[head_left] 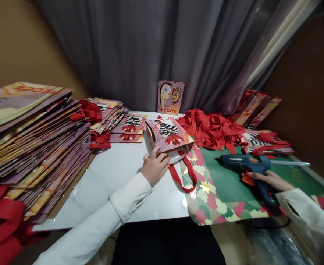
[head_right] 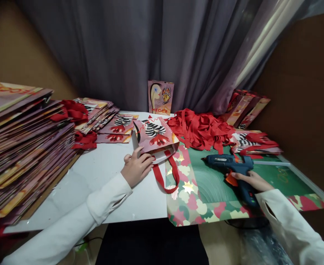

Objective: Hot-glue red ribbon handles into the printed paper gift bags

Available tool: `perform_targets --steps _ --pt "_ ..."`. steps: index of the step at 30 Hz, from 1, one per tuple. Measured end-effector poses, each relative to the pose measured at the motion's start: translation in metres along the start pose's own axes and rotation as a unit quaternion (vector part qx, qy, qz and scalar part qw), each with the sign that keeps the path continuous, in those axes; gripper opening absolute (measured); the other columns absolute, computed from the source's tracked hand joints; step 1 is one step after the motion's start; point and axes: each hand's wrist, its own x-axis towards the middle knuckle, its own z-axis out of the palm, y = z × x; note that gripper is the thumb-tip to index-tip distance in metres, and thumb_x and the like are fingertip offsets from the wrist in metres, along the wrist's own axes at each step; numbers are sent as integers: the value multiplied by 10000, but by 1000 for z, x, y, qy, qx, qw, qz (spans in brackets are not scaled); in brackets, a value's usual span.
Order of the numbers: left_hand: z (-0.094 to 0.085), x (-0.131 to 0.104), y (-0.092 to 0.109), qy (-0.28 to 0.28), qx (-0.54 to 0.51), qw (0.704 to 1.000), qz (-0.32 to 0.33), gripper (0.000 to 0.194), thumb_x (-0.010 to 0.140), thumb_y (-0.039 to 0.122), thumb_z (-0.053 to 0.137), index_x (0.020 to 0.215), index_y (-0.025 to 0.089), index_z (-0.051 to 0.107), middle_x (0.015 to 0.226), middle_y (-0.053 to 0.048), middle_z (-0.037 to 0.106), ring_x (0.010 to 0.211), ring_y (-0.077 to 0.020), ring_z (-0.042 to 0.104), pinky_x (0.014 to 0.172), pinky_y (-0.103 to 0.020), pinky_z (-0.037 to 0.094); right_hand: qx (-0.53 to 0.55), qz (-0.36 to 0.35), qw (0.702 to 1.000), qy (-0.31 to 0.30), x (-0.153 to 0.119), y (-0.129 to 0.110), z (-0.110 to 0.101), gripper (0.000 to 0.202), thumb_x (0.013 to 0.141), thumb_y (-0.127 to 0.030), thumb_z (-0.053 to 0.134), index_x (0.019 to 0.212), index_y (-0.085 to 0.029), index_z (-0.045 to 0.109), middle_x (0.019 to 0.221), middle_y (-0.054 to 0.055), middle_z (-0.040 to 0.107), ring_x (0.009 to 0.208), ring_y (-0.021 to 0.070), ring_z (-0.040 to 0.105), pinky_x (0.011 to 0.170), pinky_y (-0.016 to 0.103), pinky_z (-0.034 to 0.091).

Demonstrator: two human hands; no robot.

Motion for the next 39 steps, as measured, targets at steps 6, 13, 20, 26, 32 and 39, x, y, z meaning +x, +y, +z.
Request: perform_targets --steps 6,13,20,26,32,39 --pt "1 5 1 33 21 999 -24 264 969 297 415 995 236 671 1074 -51 706 1260 -330 419 821 -492 266 -72 39 997 -2 -4 3 8 424 661 -659 551 580 -243 557 782 194 692 793 360 669 716 438 504" --pt "3 4 0 69 31 997 -18 243 956 282 458 911 248 694 1033 -35 718 1247 -325 443 806 -464 265 -290 -41 950 112 -29 -42 21 379 837 -474 461 823 -155 665 878 227 670 777 364 651 629 429 460" --pt "4 4 1 73 30 997 -21 233 942 279 480 900 246 707 1024 -42 720 1234 -329 446 807 -452 264 -33 -328 941 -83 -29 -177 87 292 825 -199 532 1081 -248 664 829 40 718 710 191 644 671 272 446" --pt "2 4 2 78 45 996 -21 232 940 284 476 897 249 701 1011 -32 728 1189 -328 469 783 -452 248 10 -335 938 -87 -11 -209 122 168 789 -190 618 917 -247 713 954 70 714 872 243 646 729 313 441" --pt "1 5 0 83 40 995 -23 248 936 262 468 877 239 708 970 -51 732 1173 -327 473 780 -450 250 153 -331 927 -92 5 -196 139 117 806 -284 614 793 -200 695 707 8 688 629 149 608 645 257 465" --pt "0 5 1 82 31 995 -39 246 932 273 475 850 249 706 933 -45 734 1186 -327 482 784 -454 254 303 -296 906 -11 3 -167 121 309 846 -459 491 737 -187 592 670 25 623 643 160 567 626 268 461"
